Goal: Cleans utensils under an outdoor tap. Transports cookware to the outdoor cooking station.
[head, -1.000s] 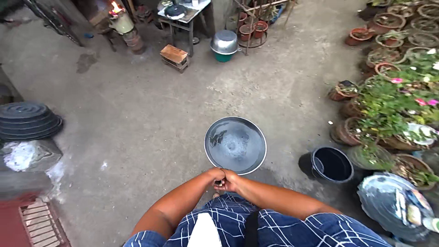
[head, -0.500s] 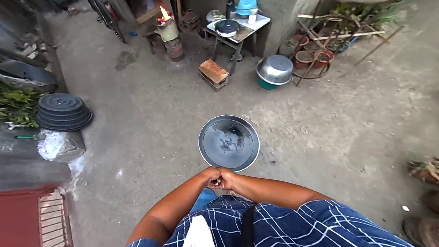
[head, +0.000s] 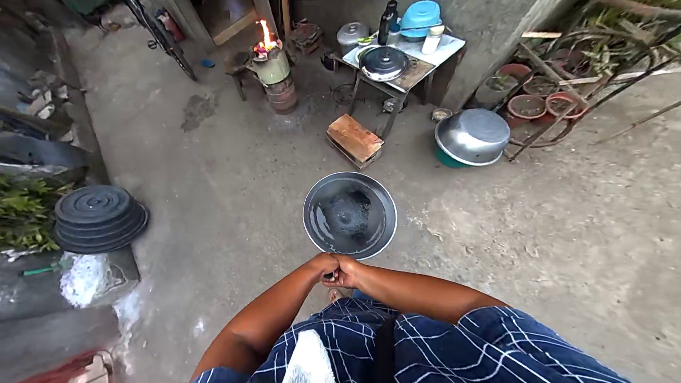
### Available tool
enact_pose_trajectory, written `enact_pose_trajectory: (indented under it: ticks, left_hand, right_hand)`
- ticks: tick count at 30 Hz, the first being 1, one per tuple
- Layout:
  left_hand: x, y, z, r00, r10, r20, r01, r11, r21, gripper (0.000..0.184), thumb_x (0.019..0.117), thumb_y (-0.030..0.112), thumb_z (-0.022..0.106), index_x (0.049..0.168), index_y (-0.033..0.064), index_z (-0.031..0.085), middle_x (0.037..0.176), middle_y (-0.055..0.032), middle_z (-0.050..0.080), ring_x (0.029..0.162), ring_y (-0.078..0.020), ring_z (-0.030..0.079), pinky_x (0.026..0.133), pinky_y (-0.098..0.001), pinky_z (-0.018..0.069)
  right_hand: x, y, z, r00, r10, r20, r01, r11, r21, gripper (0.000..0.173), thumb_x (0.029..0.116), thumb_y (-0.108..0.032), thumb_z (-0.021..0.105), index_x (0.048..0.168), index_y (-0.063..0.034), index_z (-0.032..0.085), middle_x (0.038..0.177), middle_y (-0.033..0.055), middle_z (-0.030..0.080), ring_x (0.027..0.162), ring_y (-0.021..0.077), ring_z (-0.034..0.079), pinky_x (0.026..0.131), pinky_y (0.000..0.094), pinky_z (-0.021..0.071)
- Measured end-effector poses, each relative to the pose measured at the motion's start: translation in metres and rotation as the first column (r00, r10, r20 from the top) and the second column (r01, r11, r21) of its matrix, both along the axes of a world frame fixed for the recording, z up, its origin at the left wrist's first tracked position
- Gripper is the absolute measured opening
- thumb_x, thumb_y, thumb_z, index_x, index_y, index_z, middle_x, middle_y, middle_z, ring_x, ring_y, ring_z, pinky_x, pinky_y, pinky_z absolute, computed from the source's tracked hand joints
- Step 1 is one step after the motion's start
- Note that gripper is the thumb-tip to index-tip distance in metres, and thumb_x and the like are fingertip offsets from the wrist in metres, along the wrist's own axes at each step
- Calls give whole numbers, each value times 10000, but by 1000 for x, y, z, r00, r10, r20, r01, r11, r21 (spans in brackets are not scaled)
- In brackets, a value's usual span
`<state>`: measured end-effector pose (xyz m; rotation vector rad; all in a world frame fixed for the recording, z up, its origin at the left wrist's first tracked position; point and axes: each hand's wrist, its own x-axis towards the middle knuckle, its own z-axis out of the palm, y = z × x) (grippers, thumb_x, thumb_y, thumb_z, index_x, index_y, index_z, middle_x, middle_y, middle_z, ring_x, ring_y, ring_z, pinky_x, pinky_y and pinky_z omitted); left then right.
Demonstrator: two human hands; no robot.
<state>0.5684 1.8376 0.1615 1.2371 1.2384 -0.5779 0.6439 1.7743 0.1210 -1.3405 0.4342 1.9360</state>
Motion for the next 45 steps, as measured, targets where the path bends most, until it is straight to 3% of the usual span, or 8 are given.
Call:
enact_pose_trajectory:
  ticks: [18,25,27,30,33,36,39,45]
  left_hand:
    - [281,324,-35,984,-178,-31,177,984,-14,168,1045,183,513,1039,45,609,766,-13,535,626,-120,516,624,-314,476]
    - [415,418,-21,925,-378,-25,378,926,-28,321,1087,224,466,1242,-26,594,1033,-145,592,860,-212,551,808,-409,481]
    - [449,440,-41,894,-449,-5,448,893,-37,324,1070,236,478,1252,-5,596,1051,-140,613,872,-208,591,798,-406,506]
    - [509,470,-21,855,-519,5,519,853,-50,360,1083,185,450,1313,-71,558,1234,-230,597,1042,-272,590,933,-445,477]
    - [572,473,-15,855,-502,-133,506,862,4,340,1108,178,410,1357,-12,543,1246,-175,588,1039,-235,574,962,-404,453]
    - [621,500,-54,831,-555,-35,554,832,-43,315,1078,171,443,1292,-22,573,1101,-155,607,885,-200,585,812,-369,497]
    - [678,508,-53,834,-549,-46,545,835,-77,351,1092,178,427,1321,-55,554,1207,-225,600,1011,-270,595,907,-436,488]
    - [759,510,-116,843,-537,-38,530,841,-109,347,1057,201,492,1309,-23,574,1161,-207,631,990,-275,636,889,-459,521]
  right_hand:
    - [270,311,-28,993,-117,21,118,992,-47,413,1109,-444,390,1018,-79,563,778,81,567,652,209,611,646,375,574]
    - [391,398,-19,973,-185,137,186,983,8,381,1133,-381,347,1041,-81,565,772,43,560,662,164,589,655,341,553]
    - [421,414,-42,954,-281,106,286,957,-37,393,1123,-389,364,1026,-71,574,762,66,573,655,192,603,642,378,562]
    - [473,440,-57,923,-380,68,385,920,-81,407,1119,-407,369,978,-80,566,733,66,571,626,199,606,636,382,575]
    - [527,455,-58,920,-387,59,389,921,-33,406,1133,-387,321,995,-75,542,752,62,563,649,190,606,665,376,576]
    - [574,473,-14,916,-331,224,361,926,-108,393,1152,-326,287,1265,-49,541,1020,91,579,918,206,596,905,389,508]
    - [637,474,-68,944,-298,141,301,954,5,398,1143,-371,314,1146,-56,558,860,73,581,744,199,607,725,402,561]
    - [720,468,-129,927,-362,102,362,932,15,440,1134,-396,320,958,-88,581,700,39,565,608,180,593,609,372,559]
